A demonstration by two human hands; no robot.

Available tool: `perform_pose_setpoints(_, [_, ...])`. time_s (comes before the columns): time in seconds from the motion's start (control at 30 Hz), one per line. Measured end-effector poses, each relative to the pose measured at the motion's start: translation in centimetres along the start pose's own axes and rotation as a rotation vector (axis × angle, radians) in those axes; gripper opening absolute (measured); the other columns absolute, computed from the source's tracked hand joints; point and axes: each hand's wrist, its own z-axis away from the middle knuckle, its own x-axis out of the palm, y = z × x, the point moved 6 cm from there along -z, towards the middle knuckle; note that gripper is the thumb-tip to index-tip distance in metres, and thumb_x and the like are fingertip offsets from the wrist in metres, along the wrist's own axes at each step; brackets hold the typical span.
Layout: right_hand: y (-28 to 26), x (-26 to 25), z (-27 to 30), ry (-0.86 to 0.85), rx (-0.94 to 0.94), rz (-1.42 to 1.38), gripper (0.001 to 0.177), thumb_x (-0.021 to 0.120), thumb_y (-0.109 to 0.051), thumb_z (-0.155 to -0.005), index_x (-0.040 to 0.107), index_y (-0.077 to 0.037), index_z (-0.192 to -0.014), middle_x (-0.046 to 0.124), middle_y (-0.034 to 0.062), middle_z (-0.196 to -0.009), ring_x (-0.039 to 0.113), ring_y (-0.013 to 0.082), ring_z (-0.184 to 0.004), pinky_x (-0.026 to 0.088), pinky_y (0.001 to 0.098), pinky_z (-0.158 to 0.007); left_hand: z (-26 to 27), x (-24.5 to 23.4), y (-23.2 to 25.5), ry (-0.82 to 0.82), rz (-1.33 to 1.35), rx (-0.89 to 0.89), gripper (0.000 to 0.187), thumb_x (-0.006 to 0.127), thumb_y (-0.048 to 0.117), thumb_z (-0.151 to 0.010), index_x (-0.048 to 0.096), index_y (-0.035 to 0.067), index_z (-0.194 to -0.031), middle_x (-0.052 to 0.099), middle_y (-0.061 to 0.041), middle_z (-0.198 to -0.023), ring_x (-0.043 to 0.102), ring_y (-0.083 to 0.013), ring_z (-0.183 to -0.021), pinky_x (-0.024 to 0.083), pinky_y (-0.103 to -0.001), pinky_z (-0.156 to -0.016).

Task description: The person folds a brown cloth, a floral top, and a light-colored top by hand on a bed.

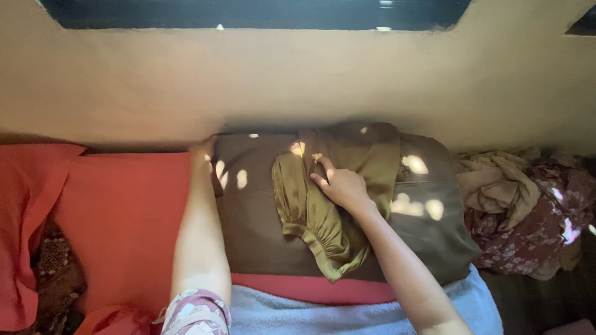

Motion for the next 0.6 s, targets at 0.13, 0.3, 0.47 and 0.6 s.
perform_pose_setpoints(0.13, [0.0, 0.0, 0.3, 0.004, -0.001, 0.018, 0.062, 0.048, -0.057, -0.097, 0.045, -0.025, -0.151, 0.074, 0.0194, -0.082, 0.072, 0.0411, -0.078, 0.055, 0.0529, -0.07, -0.2, -1.3, 4.7, 0.416, -0.267, 0.601, 0.046, 0.071, 0.024, -0.106, 0.066, -0.018, -0.123, 0.065, -0.034, -0.122, 0.063, -0.0412, -0.111, 0.05, -0.049, -0.098])
perform_pose_setpoints(0.3, [0.0, 0.2, 0.4, -0.006, 0.006, 0.067, 0.063, 0.046, -0.057, -0.098, 0.042, -0.025, -0.153, 0.074, 0.0191, -0.081, 0.072, 0.0405, -0.078, 0.055, 0.0525, -0.071, -2.5, 2.0, 5.7, -0.287, 0.241, -0.107, 0.048, 0.071, 0.028, -0.105, 0.06, -0.012, -0.129, 0.059, -0.027, -0.127, 0.057, -0.0323, -0.108, 0.047, -0.045, -0.092])
perform_pose_setpoints(0.47, [0.2, 0.6, 0.6, 0.033, -0.024, 0.055, 0.062, 0.047, -0.056, -0.098, 0.045, -0.024, -0.151, 0.074, 0.0187, -0.083, 0.072, 0.04, -0.079, 0.056, 0.0518, -0.073, 1.0, 0.7, 13.9, -0.285, 0.138, 0.261, 0.049, 0.068, 0.031, -0.101, 0.058, -0.001, -0.137, 0.064, -0.013, -0.129, 0.062, -0.0256, -0.116, 0.05, -0.039, -0.096])
perform_pose_setpoints(0.6, [0.5, 0.9, 0.6, 0.061, -0.041, 0.037, 0.059, 0.047, -0.054, -0.098, 0.048, -0.023, -0.149, 0.075, 0.0181, -0.084, 0.072, 0.0402, -0.079, 0.056, 0.0522, -0.072, 6.1, 0.6, 18.6, -0.579, 0.607, -0.062, 0.046, 0.069, 0.029, -0.097, 0.059, 0.0, -0.132, 0.068, -0.014, -0.125, 0.067, -0.0275, -0.113, 0.055, -0.041, -0.099])
